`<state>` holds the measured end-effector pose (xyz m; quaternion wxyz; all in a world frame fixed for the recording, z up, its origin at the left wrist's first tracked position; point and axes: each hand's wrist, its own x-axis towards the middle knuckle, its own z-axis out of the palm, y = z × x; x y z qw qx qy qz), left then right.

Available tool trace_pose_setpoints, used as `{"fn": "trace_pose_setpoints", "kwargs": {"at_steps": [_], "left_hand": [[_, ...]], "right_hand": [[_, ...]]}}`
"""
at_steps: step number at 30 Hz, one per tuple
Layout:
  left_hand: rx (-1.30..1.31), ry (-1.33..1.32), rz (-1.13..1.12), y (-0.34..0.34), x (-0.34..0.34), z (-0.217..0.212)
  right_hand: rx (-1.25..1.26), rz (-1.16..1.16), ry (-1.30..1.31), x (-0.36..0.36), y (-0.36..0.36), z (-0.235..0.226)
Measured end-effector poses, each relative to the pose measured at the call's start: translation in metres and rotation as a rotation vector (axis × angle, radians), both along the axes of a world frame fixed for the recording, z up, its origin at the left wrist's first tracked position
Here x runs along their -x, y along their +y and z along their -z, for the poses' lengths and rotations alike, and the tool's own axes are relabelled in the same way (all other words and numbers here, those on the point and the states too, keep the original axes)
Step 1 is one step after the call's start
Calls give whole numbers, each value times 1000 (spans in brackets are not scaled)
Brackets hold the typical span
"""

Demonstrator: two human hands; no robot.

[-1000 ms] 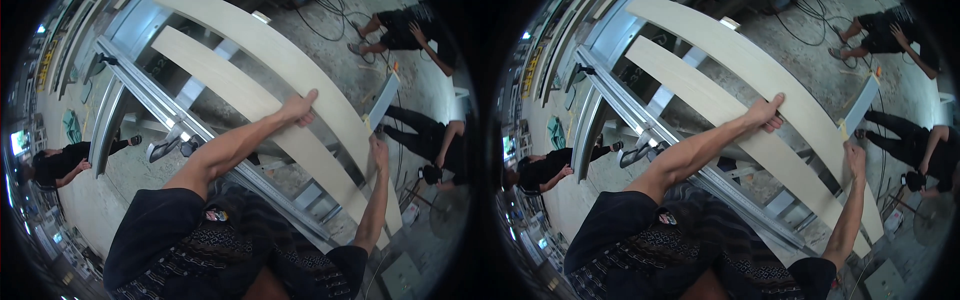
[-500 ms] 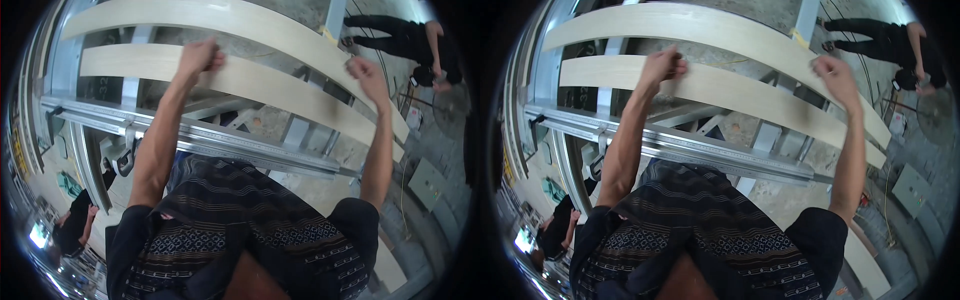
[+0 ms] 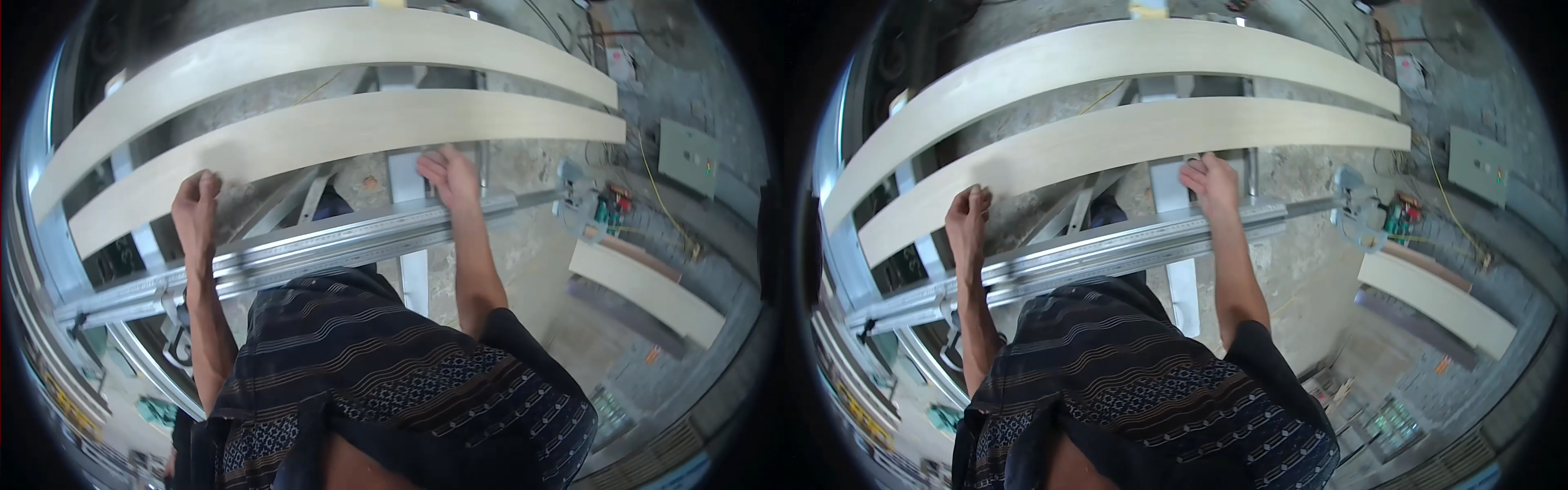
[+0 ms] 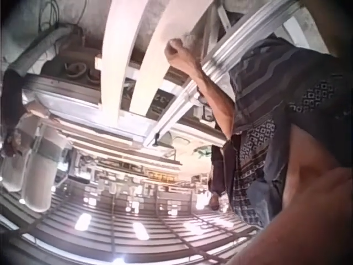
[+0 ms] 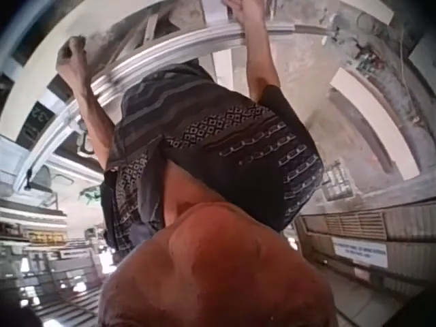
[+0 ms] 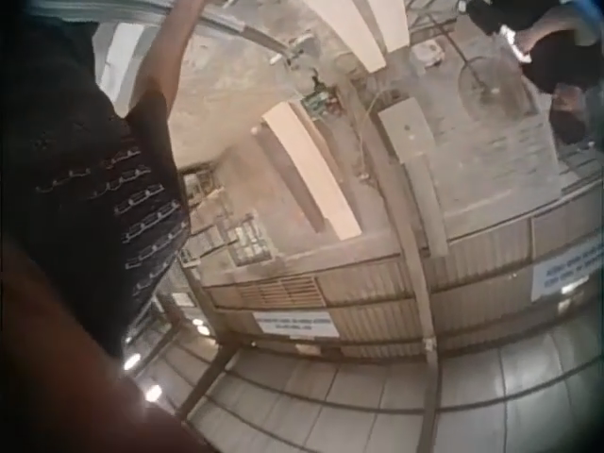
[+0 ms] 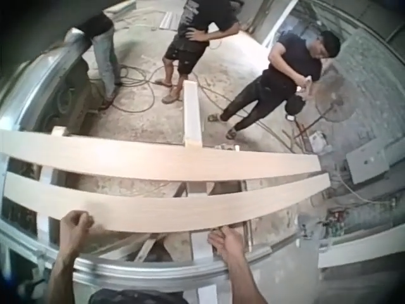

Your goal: Positioning and securing curved wooden planks into an assembly jig on a factory production floor.

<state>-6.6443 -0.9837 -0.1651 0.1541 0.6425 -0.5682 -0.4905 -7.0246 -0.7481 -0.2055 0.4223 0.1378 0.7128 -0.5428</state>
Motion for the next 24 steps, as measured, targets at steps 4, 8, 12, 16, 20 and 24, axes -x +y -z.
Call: {"fn": "trace_pose_setpoints", "kwargs": {"at_steps": [4, 8, 12, 16, 20, 24], "left_hand": [[203, -153, 168, -5, 36, -15], [502, -245, 395, -21, 34, 9], [727, -246, 574, -33, 63, 15], [497, -221, 840, -51, 104, 17], [354, -310, 997, -61, 129, 22], [275, -402, 1045, -60, 145, 19]], "right_hand": [[234, 202, -124, 9, 8, 26], [388, 250, -98, 2, -3, 25], [427, 305, -136, 5, -2, 24], [502, 433, -131, 12, -7, 37], [649, 511, -149, 13, -11, 43], [737, 615, -164, 15, -12, 41]]}}
